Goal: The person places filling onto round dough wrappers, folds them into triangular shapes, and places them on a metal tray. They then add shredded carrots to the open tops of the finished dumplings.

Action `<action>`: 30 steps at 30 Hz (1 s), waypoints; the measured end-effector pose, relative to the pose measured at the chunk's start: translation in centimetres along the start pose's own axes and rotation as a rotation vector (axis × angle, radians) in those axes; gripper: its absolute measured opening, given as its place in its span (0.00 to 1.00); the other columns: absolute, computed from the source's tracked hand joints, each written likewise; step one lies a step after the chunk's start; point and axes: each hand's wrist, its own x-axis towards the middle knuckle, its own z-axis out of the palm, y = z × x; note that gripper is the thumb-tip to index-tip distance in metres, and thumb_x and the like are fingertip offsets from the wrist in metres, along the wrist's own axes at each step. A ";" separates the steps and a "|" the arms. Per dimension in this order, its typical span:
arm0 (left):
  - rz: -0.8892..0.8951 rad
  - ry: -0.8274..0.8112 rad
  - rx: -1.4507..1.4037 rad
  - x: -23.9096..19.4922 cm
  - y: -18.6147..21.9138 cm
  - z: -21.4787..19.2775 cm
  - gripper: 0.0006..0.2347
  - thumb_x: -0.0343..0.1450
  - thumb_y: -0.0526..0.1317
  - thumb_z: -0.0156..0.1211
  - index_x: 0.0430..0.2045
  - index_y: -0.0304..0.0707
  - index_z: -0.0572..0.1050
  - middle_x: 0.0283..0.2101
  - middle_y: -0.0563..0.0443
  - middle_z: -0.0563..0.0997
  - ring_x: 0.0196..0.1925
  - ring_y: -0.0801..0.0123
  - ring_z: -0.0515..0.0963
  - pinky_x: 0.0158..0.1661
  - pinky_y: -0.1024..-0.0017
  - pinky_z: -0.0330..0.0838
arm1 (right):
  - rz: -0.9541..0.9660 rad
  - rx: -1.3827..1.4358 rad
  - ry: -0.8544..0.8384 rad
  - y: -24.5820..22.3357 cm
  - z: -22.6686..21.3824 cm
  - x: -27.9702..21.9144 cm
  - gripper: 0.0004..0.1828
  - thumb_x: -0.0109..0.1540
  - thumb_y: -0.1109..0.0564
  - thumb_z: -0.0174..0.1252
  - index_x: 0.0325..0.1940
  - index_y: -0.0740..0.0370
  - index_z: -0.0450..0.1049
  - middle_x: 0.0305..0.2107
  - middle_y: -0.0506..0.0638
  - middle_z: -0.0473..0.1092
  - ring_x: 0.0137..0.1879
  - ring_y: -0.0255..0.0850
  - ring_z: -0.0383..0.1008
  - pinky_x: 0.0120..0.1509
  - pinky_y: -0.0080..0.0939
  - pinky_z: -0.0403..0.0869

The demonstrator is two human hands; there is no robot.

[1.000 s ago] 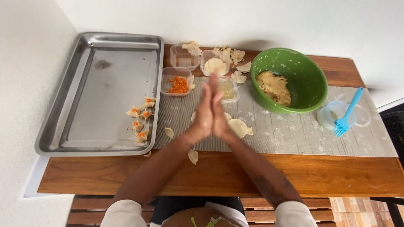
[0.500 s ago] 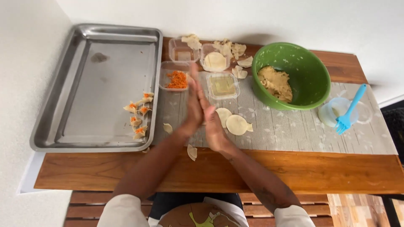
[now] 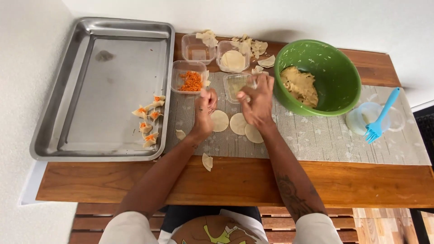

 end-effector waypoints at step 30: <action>-0.290 -0.070 -0.786 1.0 3.9 -0.2 0.44 0.67 0.77 0.14 0.78 0.55 0.43 0.81 0.44 0.43 0.82 0.49 0.41 0.75 0.52 0.29 | 0.690 0.727 -0.123 -7.4 -0.5 2.4 0.58 0.64 0.26 0.05 0.55 0.57 0.79 0.73 0.56 0.55 0.82 0.61 0.27 0.81 0.73 0.29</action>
